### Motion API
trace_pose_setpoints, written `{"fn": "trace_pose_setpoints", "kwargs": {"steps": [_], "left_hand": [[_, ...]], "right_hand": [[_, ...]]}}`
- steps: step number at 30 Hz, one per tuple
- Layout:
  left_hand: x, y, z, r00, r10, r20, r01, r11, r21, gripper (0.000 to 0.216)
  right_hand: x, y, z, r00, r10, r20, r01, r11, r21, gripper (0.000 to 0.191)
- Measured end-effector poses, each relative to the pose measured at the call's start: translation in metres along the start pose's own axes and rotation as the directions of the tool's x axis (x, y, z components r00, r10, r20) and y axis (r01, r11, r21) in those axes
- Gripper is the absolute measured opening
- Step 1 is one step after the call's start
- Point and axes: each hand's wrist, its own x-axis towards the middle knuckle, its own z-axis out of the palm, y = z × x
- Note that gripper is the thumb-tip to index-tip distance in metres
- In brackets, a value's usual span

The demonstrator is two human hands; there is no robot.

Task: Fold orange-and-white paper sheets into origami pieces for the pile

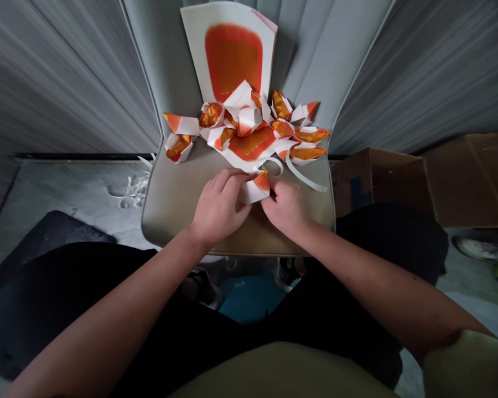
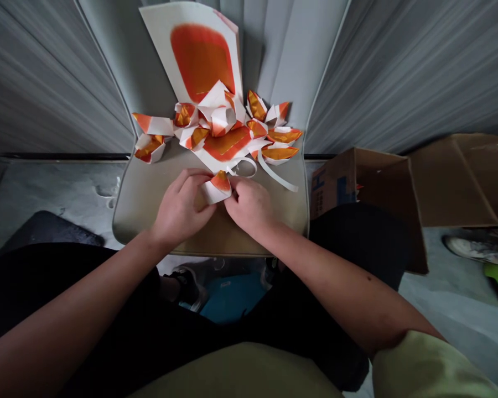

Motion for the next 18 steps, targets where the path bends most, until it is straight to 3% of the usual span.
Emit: {"fn": "trace_pose_setpoints", "kwargs": {"steps": [5, 8, 11, 14, 16, 18], "left_hand": [[0.002, 0.003, -0.007, 0.999, -0.003, 0.044, 0.006, 0.998, -0.055, 0.039], [0.002, 0.003, -0.012, 0.996, -0.024, 0.086, 0.039, 0.982, -0.185, 0.053], [0.005, 0.0, -0.016, 0.977, -0.198, 0.082, 0.215, 0.904, -0.371, 0.055], [0.01, -0.002, -0.018, 0.86, -0.462, 0.218, 0.497, 0.656, -0.568, 0.046], [0.013, 0.001, -0.02, 0.77, -0.503, 0.393, 0.616, 0.425, -0.663, 0.052], [0.014, 0.007, -0.021, 0.715, -0.477, 0.511, 0.665, 0.238, -0.708, 0.054]], "right_hand": [[0.001, 0.004, 0.001, 0.999, -0.028, -0.016, 0.03, 0.99, 0.134, 0.019], [0.004, 0.011, -0.001, 0.997, -0.004, -0.073, 0.016, 0.987, 0.161, 0.019], [0.006, 0.017, -0.008, 0.986, -0.007, -0.165, 0.019, 0.998, 0.068, 0.02], [0.006, 0.019, -0.016, 0.975, -0.118, -0.187, 0.109, 0.992, -0.06, 0.028], [0.005, 0.019, -0.02, 0.962, -0.212, -0.174, 0.198, 0.976, -0.096, 0.032], [0.003, 0.018, -0.02, 0.946, -0.277, -0.17, 0.262, 0.959, -0.106, 0.031]]}}
